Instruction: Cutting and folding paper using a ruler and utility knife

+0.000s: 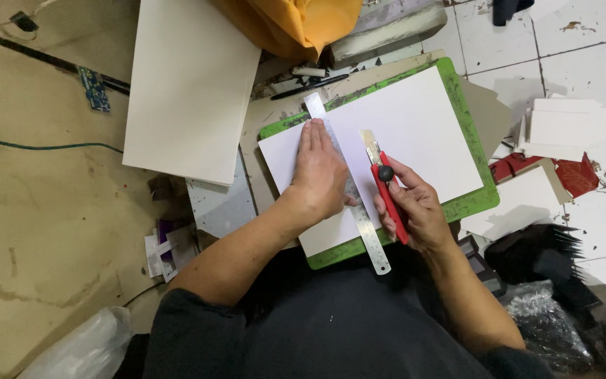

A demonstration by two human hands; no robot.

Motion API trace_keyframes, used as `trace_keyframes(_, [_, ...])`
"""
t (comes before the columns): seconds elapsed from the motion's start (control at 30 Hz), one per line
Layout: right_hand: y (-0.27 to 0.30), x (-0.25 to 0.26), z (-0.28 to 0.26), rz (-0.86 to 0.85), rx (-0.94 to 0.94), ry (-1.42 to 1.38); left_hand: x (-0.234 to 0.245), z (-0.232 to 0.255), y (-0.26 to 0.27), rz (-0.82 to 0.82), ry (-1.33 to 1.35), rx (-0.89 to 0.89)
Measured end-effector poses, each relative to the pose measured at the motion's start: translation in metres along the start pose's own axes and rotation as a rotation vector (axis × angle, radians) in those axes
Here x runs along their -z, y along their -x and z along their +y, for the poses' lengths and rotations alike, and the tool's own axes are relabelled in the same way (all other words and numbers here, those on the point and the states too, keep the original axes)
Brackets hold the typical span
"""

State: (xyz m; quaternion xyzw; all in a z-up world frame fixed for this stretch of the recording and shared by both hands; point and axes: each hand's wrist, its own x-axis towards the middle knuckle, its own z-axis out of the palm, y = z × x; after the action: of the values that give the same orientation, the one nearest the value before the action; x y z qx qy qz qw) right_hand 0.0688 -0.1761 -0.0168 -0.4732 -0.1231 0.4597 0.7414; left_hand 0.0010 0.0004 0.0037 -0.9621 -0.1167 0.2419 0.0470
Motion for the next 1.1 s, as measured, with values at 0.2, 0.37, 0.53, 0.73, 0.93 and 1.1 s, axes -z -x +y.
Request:
trace_keyframes(0.2, [-0.006, -0.003, -0.005, 0.054, 0.13, 0.394, 0.002, 0.0, 0.001, 0.006, 0.032, -0.003])
trace_keyframes(0.37, [-0.004, -0.007, -0.006, 0.103, 0.217, 0.888, 0.003, -0.001, 0.003, -0.005, 0.026, -0.001])
trace_keyframes(0.53, [-0.008, -0.006, 0.004, 0.155, 0.3, 1.469, -0.001, 0.0, 0.001, 0.005, 0.017, 0.023])
trace_keyframes(0.73, [-0.004, -0.01, 0.004, 0.152, 0.33, 1.349, -0.005, 0.001, 0.001, 0.0, 0.029, 0.015])
trace_keyframes(0.93, [-0.001, -0.007, 0.009, 0.13, 0.407, 1.435, -0.015, 0.003, -0.003, 0.018, 0.046, 0.009])
trace_keyframes(1.1, [-0.014, -0.02, 0.01, -0.006, 0.383, 1.569, -0.018, 0.003, -0.004, 0.043, 0.004, 0.025])
